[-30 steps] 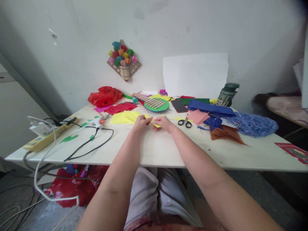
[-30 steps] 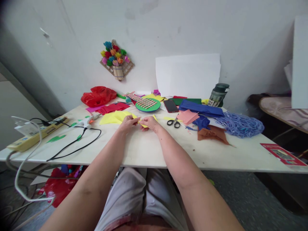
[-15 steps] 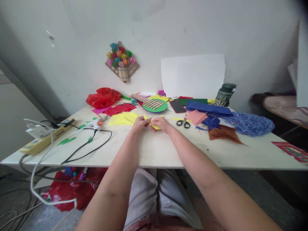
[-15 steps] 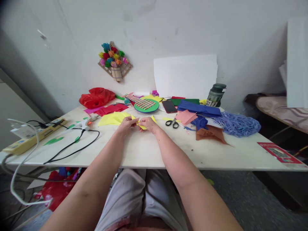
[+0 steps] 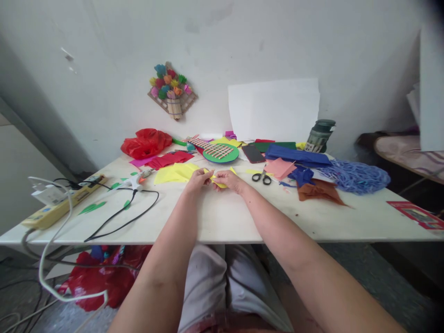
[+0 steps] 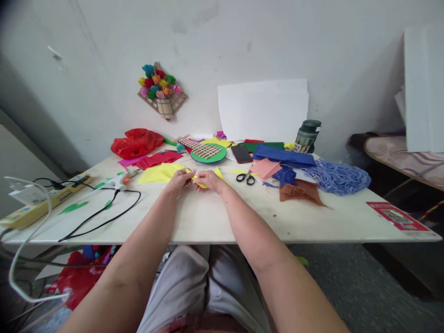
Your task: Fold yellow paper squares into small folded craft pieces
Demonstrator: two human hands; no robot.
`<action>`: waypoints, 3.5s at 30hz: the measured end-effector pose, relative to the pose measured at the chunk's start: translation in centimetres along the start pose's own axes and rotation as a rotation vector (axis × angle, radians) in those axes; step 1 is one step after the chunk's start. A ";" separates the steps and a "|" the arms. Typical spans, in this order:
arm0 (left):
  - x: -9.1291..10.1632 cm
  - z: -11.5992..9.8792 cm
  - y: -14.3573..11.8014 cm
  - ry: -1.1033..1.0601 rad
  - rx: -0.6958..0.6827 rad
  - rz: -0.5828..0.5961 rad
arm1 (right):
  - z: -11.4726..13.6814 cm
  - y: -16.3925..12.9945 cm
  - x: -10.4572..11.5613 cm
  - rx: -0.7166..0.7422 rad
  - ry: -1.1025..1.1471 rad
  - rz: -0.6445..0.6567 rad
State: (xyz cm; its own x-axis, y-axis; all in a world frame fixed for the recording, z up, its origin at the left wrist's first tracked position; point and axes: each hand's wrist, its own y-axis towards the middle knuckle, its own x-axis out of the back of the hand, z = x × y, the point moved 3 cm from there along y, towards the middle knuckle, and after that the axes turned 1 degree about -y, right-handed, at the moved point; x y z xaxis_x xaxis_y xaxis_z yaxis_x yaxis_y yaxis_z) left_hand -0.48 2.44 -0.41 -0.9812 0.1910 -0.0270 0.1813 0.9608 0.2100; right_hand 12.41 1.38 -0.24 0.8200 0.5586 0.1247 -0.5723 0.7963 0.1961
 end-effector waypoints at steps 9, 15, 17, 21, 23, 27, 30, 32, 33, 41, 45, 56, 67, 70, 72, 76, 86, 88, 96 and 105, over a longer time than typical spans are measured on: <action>0.1 0.0 -0.1 -0.021 0.037 -0.030 | 0.2 -0.1 -0.1 0.004 0.000 -0.014; 0.4 0.1 0.2 0.055 -0.040 -0.124 | -0.3 0.1 0.1 -0.059 -0.043 -0.084; 0.7 0.1 0.3 0.077 -0.062 -0.150 | -0.6 0.3 0.2 -0.065 -0.031 -0.097; 1.4 0.1 0.5 0.044 -0.097 -0.253 | -1.1 0.5 0.7 -0.112 0.021 -0.088; 1.7 0.1 0.5 0.009 -0.110 -0.291 | -1.0 0.4 1.0 -0.136 0.021 -0.091; 1.9 0.0 0.6 -0.036 -0.092 -0.328 | -0.4 0.1 1.2 -0.129 -0.020 -0.143; 2.0 0.1 0.7 -0.058 -0.089 -0.350 | -0.2 0.0 1.1 -0.126 -0.008 -0.144; 2.2 0.2 0.8 -0.055 -0.099 -0.371 | -0.2 0.0 1.1 -0.131 0.011 -0.141; 2.2 0.2 0.8 -0.055 -0.104 -0.386 | -0.3 0.0 1.1 -0.132 0.019 -0.142; 2.1 -0.3 0.6 -0.095 -0.140 -0.371 | 0.3 0.0 2.8 0.008 0.010 -0.398; 2.2 -0.5 0.4 -0.095 -0.104 -0.406 | 0.4 -0.3 4.8 0.092 0.114 -0.627; 3.3 -0.4 0.4 0.235 -0.170 -0.694 | 0.4 -1.5 7.4 -0.027 0.127 -0.866; 3.8 -2.9 -1.7 0.588 -0.398 -1.135 | -1.1 -1.4 9.1 -0.131 -0.108 -1.008; 4.4 -2.9 -2.4 0.680 -0.255 -1.246 | -1.3 -1.3 9.3 -0.158 -0.257 -0.979; 4.6 -2.7 -2.7 0.708 -0.104 -1.276 | -1.2 -1.4 9.3 -0.218 -0.409 -0.947; 4.9 -2.1 -2.7 0.698 0.161 -1.239 | -0.5 -2.2 9.0 -0.452 -0.795 -0.890; 5.8 -0.9 -1.8 0.410 0.008 -1.136 | 1.2 -1.5 6.5 -0.008 -1.114 -0.840; 6.1 -0.6 -1.5 0.373 -0.043 -1.137 | 1.0 -1.0 5.6 0.099 -1.140 -0.747; 6.3 0.1 -0.7 0.042 -0.070 -1.091 | 0.3 -0.2 3.2 0.235 -1.175 -0.514; 3.6 -0.4 0.4 -0.561 -0.179 -0.423 | -0.1 0.5 2.2 0.265 -0.897 -0.469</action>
State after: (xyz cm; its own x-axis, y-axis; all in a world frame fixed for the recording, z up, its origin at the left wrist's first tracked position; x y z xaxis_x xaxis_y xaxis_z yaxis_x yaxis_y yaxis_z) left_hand -3.95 3.46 -0.08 -0.7749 -0.0694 -0.6283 -0.2670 0.9368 0.2259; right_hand 13.94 3.05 0.07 0.7277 -0.2570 0.6359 -0.2629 0.7518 0.6047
